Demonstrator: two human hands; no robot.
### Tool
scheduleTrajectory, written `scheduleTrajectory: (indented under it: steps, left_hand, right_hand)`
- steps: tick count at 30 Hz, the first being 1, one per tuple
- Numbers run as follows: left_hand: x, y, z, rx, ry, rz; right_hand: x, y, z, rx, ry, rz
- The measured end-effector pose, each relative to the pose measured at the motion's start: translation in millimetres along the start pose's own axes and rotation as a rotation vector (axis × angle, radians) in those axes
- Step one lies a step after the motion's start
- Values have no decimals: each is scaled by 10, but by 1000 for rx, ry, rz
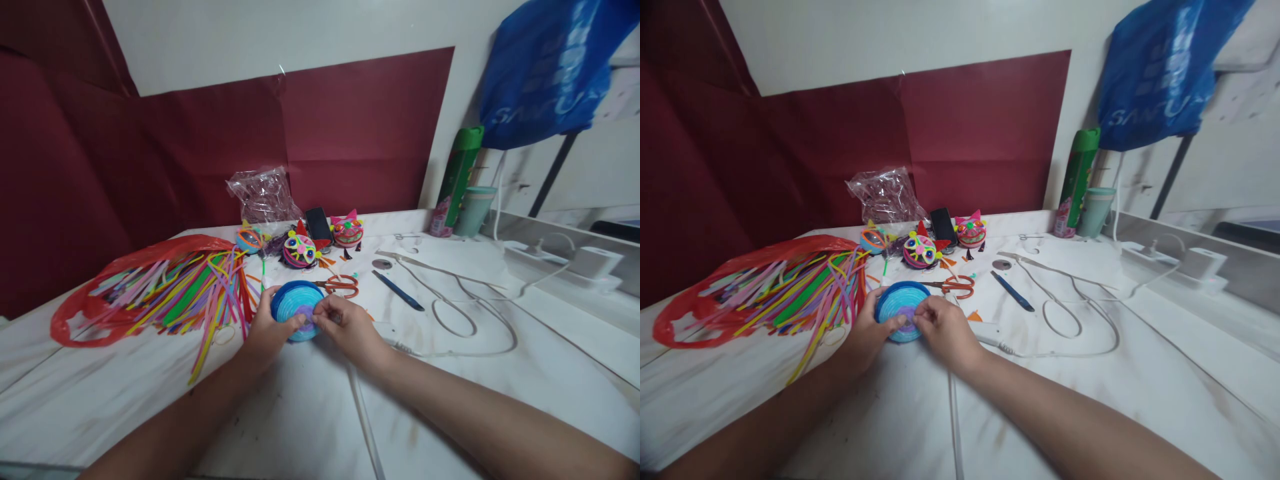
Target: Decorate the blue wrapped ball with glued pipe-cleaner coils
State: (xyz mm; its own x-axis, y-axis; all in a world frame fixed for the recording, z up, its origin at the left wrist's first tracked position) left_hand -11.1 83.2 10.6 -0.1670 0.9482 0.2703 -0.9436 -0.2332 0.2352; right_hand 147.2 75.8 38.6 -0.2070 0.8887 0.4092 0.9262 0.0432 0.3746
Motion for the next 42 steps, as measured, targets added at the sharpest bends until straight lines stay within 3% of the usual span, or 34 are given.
scheduleTrajectory:
  steps: [5,13,21,31,38,42]
  left_hand:
    - [0,-7,-8,26,-27,-4]
    - [-16,-29,18,-78,11,-33]
    - [-17,-9,51,-26,-11,-23]
    - [-29,9,-49,-9,23,39]
    - [-31,5,-45,-40,23,57]
    - [1,-50,-104,-155,62,3]
  right_hand:
    - [-16,-10,14,-52,24,16]
    - [30,-36,68,117,-62,-50]
    - [49,-69,138,142,-82,-74]
    - [-5,-5,18,-27,61,38]
    - [93,-41,241,178,-106,-10]
    - [133,-84,284,342,-165,-78]
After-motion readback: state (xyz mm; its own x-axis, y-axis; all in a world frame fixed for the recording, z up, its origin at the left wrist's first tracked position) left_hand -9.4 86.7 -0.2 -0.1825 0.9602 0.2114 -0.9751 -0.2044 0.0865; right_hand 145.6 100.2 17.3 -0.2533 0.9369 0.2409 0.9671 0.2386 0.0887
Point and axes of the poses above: each hand's wrist, its own x-axis towards the middle knuckle, its own y-axis out of the back of the hand, z = x × y, the point moved 9 cm from there along x, towards the middle knuckle, and after that the axes turned 5 degrees about -y, right-handed, at the moved point
